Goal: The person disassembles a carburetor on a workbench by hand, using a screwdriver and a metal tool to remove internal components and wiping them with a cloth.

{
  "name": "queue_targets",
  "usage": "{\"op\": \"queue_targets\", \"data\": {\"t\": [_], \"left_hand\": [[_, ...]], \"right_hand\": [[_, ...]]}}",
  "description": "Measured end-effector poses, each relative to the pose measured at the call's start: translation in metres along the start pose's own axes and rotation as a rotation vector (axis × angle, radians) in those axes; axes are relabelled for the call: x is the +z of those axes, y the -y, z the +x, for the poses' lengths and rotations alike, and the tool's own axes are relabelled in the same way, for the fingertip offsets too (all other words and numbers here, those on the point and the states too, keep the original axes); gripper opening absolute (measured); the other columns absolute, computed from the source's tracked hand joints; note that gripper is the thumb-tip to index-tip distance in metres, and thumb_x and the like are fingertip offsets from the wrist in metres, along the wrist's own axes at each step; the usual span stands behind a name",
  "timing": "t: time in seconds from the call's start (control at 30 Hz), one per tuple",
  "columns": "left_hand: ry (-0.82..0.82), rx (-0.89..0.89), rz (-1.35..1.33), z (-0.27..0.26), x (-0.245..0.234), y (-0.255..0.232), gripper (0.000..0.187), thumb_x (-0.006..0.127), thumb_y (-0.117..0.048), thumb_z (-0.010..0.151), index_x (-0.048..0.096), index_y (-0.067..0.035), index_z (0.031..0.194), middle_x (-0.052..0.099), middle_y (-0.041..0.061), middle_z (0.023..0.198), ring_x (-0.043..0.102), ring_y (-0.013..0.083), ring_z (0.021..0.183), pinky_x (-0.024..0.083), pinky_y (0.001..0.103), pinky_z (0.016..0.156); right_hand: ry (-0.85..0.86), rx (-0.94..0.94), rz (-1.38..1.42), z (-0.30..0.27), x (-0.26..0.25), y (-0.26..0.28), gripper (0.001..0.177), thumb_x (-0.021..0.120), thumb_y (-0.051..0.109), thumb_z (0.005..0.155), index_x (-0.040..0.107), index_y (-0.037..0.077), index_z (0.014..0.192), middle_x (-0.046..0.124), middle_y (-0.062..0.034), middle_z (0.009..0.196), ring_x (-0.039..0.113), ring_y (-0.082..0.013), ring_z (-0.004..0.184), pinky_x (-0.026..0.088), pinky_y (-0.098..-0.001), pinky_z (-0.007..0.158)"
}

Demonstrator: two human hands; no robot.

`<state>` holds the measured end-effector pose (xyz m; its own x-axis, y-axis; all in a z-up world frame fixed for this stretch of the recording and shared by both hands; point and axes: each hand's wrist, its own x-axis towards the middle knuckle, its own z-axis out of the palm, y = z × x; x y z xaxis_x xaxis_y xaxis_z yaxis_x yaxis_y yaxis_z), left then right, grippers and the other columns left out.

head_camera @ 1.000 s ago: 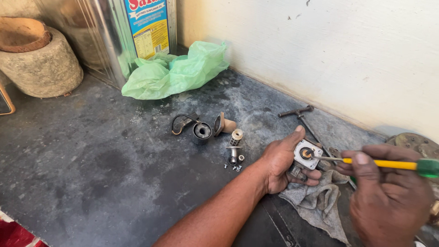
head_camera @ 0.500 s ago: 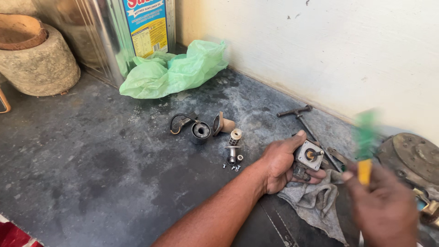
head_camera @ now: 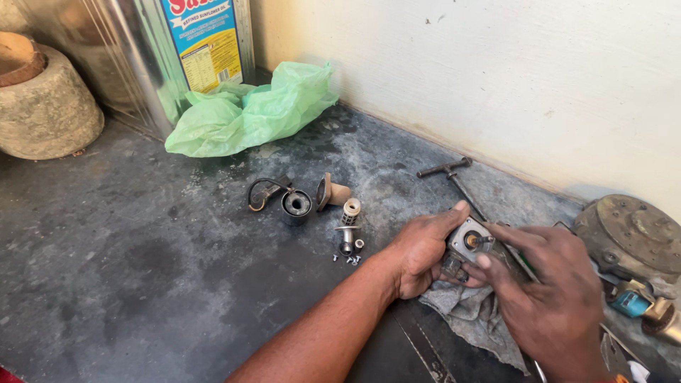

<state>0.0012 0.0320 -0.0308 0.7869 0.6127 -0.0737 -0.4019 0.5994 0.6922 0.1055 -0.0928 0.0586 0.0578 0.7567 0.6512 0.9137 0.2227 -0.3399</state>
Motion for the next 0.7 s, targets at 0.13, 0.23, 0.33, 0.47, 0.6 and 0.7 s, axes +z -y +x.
{"op": "queue_targets", "data": {"t": [0.13, 0.23, 0.33, 0.47, 0.6, 0.7], "left_hand": [[-0.041, -0.062, 0.033, 0.0, 0.003, -0.003, 0.049, 0.051, -0.05, 0.108, 0.064, -0.003, 0.114, 0.07, 0.007, 0.094, 0.07, 0.017, 0.072, 0.055, 0.029, 0.052], [-0.051, -0.075, 0.053, -0.003, 0.006, -0.006, 0.049, 0.052, -0.05, 0.106, 0.064, -0.004, 0.114, 0.07, 0.008, 0.095, 0.07, 0.0175, 0.074, 0.055, 0.028, 0.053], [-0.048, -0.083, 0.074, -0.007, 0.008, -0.011, 0.05, 0.052, -0.05, 0.107, 0.064, -0.002, 0.115, 0.07, 0.01, 0.095, 0.07, 0.0183, 0.073, 0.055, 0.028, 0.053], [-0.074, -0.1, 0.061, -0.009, 0.013, -0.012, 0.049, 0.05, -0.048, 0.105, 0.063, -0.002, 0.115, 0.07, 0.01, 0.097, 0.071, 0.02, 0.075, 0.058, 0.031, 0.057], [-0.136, -0.072, 0.118, -0.004, 0.013, -0.007, 0.047, 0.05, -0.05, 0.104, 0.066, -0.007, 0.113, 0.069, 0.006, 0.098, 0.067, 0.0175, 0.081, 0.058, 0.036, 0.066], [-0.14, -0.046, 0.117, -0.001, 0.011, -0.003, 0.046, 0.051, -0.051, 0.105, 0.066, -0.008, 0.111, 0.068, 0.007, 0.097, 0.065, 0.0188, 0.082, 0.054, 0.04, 0.068]], "right_hand": [[0.032, 0.029, 0.033, 0.008, 0.007, 0.003, 0.026, 0.081, 0.011, 0.086, 0.077, 0.003, 0.111, 0.074, -0.0129, 0.102, 0.07, -0.0188, 0.09, 0.056, -0.0318, 0.073], [-0.003, 0.015, 0.0, 0.004, 0.01, 0.0, 0.021, 0.082, 0.01, 0.087, 0.078, 0.004, 0.107, 0.075, -0.0121, 0.101, 0.069, -0.0196, 0.093, 0.054, -0.0342, 0.08], [-0.025, -0.017, 0.019, -0.001, 0.012, -0.001, 0.02, 0.08, 0.007, 0.088, 0.077, 0.002, 0.107, 0.074, -0.0139, 0.102, 0.07, -0.0202, 0.091, 0.056, -0.0325, 0.075], [0.022, 0.172, 0.328, -0.003, 0.014, 0.0, 0.015, 0.071, 0.006, 0.093, 0.074, -0.001, 0.107, 0.07, -0.0141, 0.107, 0.077, -0.0165, 0.078, 0.06, -0.0259, 0.063], [-0.008, 0.166, 0.178, -0.004, 0.016, 0.003, 0.016, 0.072, 0.004, 0.094, 0.074, -0.004, 0.107, 0.069, -0.0167, 0.106, 0.077, -0.0201, 0.079, 0.059, -0.0279, 0.063], [0.002, 0.155, 0.134, -0.004, 0.014, 0.006, 0.016, 0.073, 0.004, 0.093, 0.075, -0.004, 0.107, 0.068, -0.0176, 0.103, 0.077, -0.0205, 0.078, 0.059, -0.0281, 0.062]]}}
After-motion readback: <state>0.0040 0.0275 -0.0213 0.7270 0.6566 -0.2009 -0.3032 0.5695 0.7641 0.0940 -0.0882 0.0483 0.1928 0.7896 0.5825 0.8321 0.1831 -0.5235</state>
